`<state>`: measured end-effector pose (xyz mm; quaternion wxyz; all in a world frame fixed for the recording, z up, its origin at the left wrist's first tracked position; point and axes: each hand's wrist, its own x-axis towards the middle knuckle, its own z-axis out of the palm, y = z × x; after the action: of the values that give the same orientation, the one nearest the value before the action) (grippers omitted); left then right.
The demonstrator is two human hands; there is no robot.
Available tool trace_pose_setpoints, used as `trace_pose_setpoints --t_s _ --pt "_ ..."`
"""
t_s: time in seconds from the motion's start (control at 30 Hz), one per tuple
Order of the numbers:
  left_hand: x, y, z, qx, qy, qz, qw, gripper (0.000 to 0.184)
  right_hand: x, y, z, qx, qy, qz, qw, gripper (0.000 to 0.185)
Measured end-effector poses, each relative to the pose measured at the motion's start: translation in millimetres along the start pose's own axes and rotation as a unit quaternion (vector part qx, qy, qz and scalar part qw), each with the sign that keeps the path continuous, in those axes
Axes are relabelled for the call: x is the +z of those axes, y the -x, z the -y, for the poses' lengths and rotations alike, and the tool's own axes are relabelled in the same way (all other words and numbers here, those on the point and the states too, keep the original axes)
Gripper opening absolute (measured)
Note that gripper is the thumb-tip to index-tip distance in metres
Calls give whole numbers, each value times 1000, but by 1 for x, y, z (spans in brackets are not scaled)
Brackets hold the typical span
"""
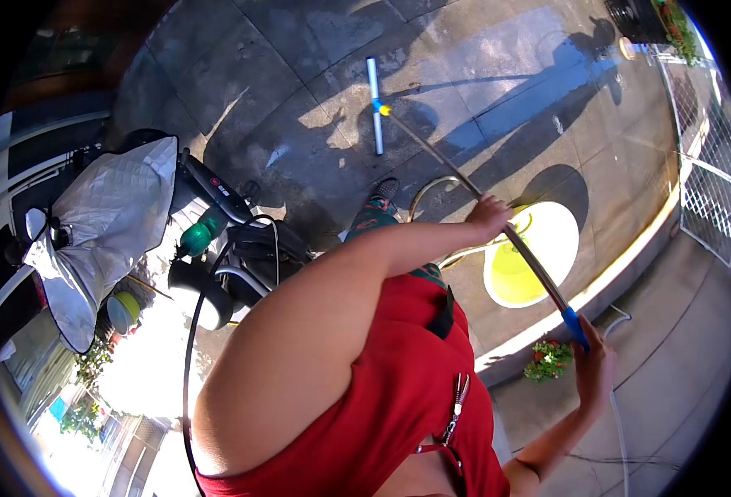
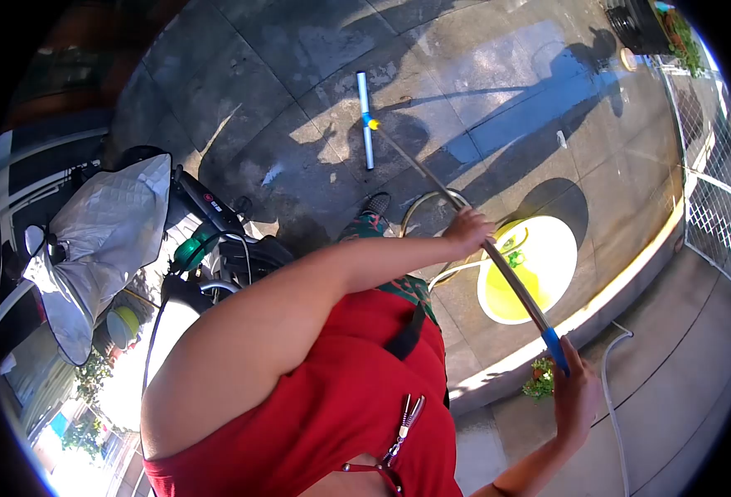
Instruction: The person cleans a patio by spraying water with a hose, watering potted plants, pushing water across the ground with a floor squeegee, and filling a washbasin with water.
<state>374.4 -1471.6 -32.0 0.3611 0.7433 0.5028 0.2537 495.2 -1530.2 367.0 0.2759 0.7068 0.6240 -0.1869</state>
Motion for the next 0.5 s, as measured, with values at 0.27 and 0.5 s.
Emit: trace_pose_setpoints --t_s 0.27,0.5 --pt "3 -133 -89 119 -4 70 990 9 -37 28 6 81 129 -101 983 56" --pt "-88 -49 43 82 -62 -18 995 17 -17 -34 -36 -99 -133 -1 986 58"
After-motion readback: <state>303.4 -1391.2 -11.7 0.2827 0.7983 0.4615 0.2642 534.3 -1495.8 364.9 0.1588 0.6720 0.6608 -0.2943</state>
